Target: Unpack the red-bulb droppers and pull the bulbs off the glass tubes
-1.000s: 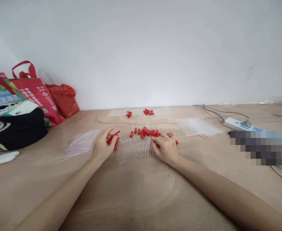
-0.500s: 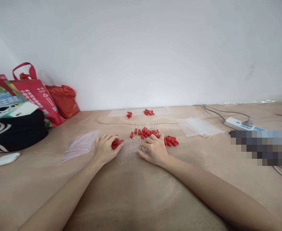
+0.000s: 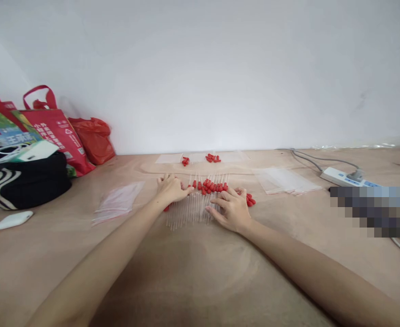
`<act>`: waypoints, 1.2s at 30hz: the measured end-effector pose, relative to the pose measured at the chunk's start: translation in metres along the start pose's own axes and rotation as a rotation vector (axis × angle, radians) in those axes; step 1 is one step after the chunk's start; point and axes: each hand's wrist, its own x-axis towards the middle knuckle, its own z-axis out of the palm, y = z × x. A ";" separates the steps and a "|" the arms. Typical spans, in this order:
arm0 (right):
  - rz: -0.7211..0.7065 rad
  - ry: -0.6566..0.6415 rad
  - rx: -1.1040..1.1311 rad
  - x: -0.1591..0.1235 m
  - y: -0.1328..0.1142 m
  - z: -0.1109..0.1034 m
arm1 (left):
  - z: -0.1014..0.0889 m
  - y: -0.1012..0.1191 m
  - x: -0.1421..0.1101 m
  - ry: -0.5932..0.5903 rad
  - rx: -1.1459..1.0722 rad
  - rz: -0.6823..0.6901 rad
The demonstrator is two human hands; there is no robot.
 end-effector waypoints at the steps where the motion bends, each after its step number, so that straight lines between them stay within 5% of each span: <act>1: 0.011 0.021 -0.011 -0.002 0.004 -0.002 | 0.003 0.003 0.004 -0.023 -0.002 -0.012; 5: 0.049 0.086 -0.054 -0.006 0.015 -0.004 | 0.003 0.007 0.007 -0.007 -0.001 -0.076; 8: 0.077 0.128 -0.073 -0.008 0.016 -0.004 | -0.007 0.003 -0.013 0.288 0.028 -0.037; 11: 0.059 0.156 -0.093 -0.011 0.011 -0.007 | -0.014 -0.001 -0.044 0.586 0.060 0.189; 14: -0.048 0.142 -0.113 -0.016 0.008 -0.015 | -0.012 0.001 -0.072 0.688 0.045 0.447; 18: -0.208 0.055 -0.097 -0.022 0.006 -0.022 | -0.003 0.012 -0.089 0.719 -0.042 0.628; 29: -0.284 -0.008 -0.043 -0.017 0.002 -0.009 | 0.008 0.013 -0.084 0.538 -0.150 0.697; 36: -0.324 -0.022 0.006 -0.016 0.000 -0.017 | 0.005 0.011 -0.087 0.551 -0.170 0.766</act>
